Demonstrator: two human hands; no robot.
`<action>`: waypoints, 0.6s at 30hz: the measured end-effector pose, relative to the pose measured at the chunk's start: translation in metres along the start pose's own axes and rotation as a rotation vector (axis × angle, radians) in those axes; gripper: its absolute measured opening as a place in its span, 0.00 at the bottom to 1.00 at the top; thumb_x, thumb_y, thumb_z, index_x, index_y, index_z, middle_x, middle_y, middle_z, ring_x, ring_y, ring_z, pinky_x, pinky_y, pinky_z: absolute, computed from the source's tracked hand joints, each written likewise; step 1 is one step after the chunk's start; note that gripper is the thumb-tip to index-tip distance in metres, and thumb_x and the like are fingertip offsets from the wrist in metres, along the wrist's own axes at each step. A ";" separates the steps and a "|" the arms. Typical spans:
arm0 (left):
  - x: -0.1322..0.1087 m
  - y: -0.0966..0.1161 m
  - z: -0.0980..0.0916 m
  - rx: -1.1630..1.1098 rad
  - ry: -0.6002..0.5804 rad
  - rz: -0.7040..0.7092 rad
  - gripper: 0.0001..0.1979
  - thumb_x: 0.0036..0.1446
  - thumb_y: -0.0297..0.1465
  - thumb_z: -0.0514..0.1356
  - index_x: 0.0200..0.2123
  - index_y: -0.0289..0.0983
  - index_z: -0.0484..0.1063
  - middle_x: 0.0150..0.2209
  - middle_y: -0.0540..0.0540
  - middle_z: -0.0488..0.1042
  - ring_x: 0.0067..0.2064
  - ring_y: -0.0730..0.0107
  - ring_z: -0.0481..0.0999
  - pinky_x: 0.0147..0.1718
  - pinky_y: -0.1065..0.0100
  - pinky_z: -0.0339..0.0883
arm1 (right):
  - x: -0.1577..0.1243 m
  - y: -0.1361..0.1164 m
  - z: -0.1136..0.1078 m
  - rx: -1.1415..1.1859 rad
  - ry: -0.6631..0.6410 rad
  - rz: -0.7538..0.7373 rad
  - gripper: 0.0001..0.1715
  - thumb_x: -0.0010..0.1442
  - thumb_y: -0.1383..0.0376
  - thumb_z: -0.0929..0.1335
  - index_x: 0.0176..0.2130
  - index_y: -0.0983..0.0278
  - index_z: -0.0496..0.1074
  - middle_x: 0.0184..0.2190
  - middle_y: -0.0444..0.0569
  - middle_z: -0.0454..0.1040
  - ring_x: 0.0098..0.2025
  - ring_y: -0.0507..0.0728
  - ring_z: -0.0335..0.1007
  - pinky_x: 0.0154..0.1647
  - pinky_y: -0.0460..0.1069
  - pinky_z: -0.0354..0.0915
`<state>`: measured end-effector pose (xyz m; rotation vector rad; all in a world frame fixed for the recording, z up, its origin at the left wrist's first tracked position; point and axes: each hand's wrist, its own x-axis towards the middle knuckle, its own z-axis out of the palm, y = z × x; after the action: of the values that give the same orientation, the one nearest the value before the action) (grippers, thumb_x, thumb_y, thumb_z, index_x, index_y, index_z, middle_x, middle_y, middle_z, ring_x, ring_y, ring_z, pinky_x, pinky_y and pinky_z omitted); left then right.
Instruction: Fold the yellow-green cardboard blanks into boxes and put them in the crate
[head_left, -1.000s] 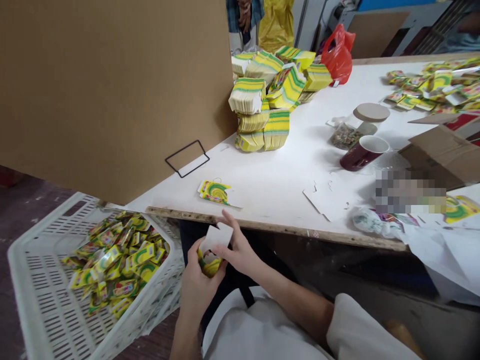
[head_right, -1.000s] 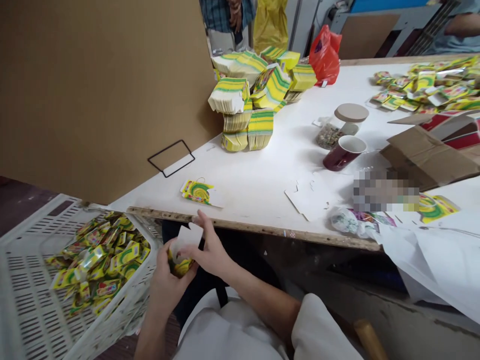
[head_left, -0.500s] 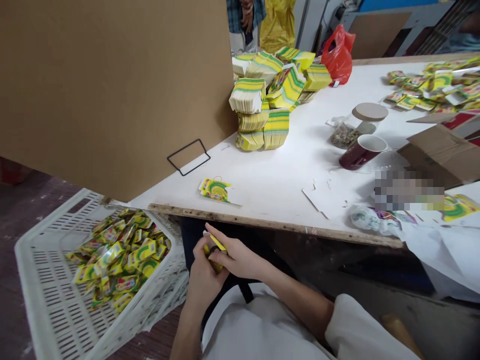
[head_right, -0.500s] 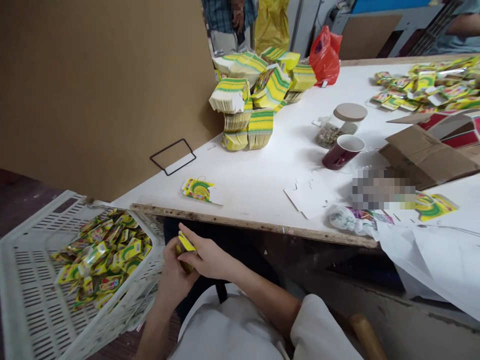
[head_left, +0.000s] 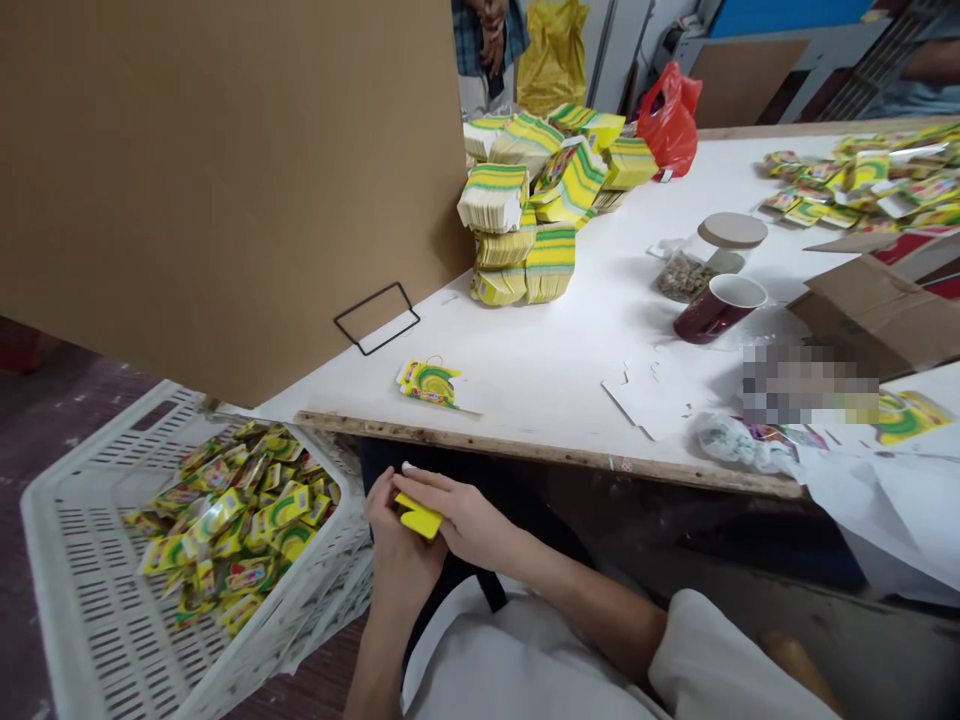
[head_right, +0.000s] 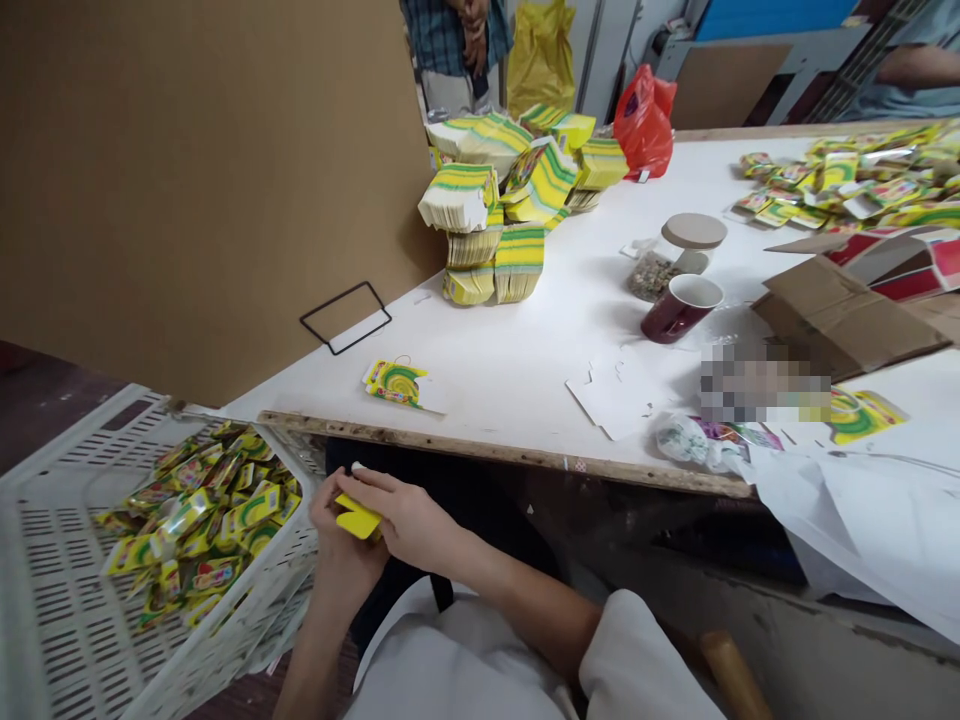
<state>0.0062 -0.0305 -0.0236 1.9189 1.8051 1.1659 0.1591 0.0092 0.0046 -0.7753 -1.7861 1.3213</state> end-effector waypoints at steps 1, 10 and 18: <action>0.002 0.000 -0.003 0.051 -0.031 0.000 0.33 0.49 0.33 0.65 0.58 0.36 0.58 0.59 0.31 0.64 0.60 0.43 0.68 0.57 0.41 0.65 | 0.001 0.004 -0.001 0.023 0.080 0.012 0.38 0.62 0.78 0.58 0.68 0.59 0.61 0.68 0.50 0.62 0.70 0.54 0.57 0.71 0.54 0.54; 0.015 -0.010 -0.032 0.066 -0.283 -0.173 0.24 0.49 0.37 0.64 0.51 0.39 0.68 0.46 0.41 0.79 0.45 0.52 0.80 0.43 0.53 0.75 | 0.011 0.001 -0.019 -0.174 -0.167 0.026 0.24 0.66 0.61 0.69 0.60 0.66 0.72 0.71 0.64 0.53 0.73 0.61 0.49 0.67 0.51 0.60; 0.029 0.003 -0.039 0.003 -0.329 -0.195 0.23 0.47 0.35 0.67 0.49 0.43 0.72 0.45 0.45 0.80 0.45 0.53 0.80 0.45 0.55 0.74 | 0.015 -0.004 -0.031 -0.181 -0.217 -0.004 0.25 0.61 0.64 0.73 0.57 0.64 0.72 0.64 0.62 0.63 0.71 0.62 0.55 0.66 0.54 0.61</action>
<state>-0.0215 -0.0167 0.0145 1.7656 1.7629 0.7352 0.1773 0.0359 0.0173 -0.7471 -2.1003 1.2939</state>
